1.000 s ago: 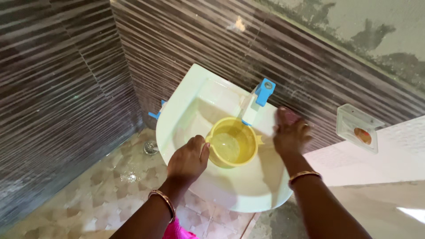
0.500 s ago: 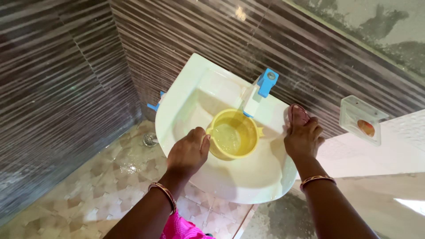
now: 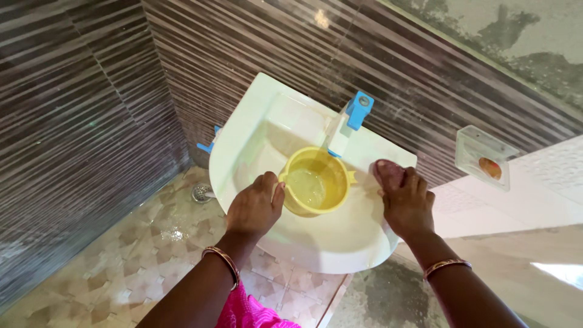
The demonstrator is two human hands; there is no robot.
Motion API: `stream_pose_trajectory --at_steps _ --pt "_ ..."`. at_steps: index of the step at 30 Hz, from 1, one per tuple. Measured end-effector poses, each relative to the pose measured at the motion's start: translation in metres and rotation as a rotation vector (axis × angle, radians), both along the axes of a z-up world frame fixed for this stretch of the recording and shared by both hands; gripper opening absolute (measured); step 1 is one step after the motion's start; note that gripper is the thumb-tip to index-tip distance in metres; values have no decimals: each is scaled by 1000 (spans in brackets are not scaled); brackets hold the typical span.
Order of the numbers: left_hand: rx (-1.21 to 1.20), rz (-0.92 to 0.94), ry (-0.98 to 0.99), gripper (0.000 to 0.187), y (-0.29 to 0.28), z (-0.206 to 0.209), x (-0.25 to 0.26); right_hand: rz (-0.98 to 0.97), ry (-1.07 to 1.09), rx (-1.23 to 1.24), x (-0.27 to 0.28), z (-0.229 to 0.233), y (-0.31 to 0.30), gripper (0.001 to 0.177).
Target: The person repeatedly scrubs a white bathroom sink with a pink scrubbing sponge while rinsing it under running water from a blue faucet. A yellow plastic strainer is moved aside and back into the sink during the process.
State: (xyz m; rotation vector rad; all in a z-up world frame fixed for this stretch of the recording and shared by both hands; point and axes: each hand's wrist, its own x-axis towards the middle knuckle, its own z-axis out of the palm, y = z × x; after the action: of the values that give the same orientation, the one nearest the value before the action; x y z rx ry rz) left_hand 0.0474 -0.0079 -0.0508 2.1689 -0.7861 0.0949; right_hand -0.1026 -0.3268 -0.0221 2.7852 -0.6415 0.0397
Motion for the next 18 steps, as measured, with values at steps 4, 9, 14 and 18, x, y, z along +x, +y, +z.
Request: stream_pose_trajectory --at_steps 4,9,14,18 --pt "18 7 -6 27 0 -1 1 -216 -119 163 -6 8 21 71" --pt "45 7 37 27 -2 0 2 57 -6 73 -25 19 39 69" --pt "9 33 14 27 -2 -1 -1 -192 -143 280 -27 26 28 69" --pt "37 59 20 27 -3 4 0 -90 139 163 -39 27 48 79"
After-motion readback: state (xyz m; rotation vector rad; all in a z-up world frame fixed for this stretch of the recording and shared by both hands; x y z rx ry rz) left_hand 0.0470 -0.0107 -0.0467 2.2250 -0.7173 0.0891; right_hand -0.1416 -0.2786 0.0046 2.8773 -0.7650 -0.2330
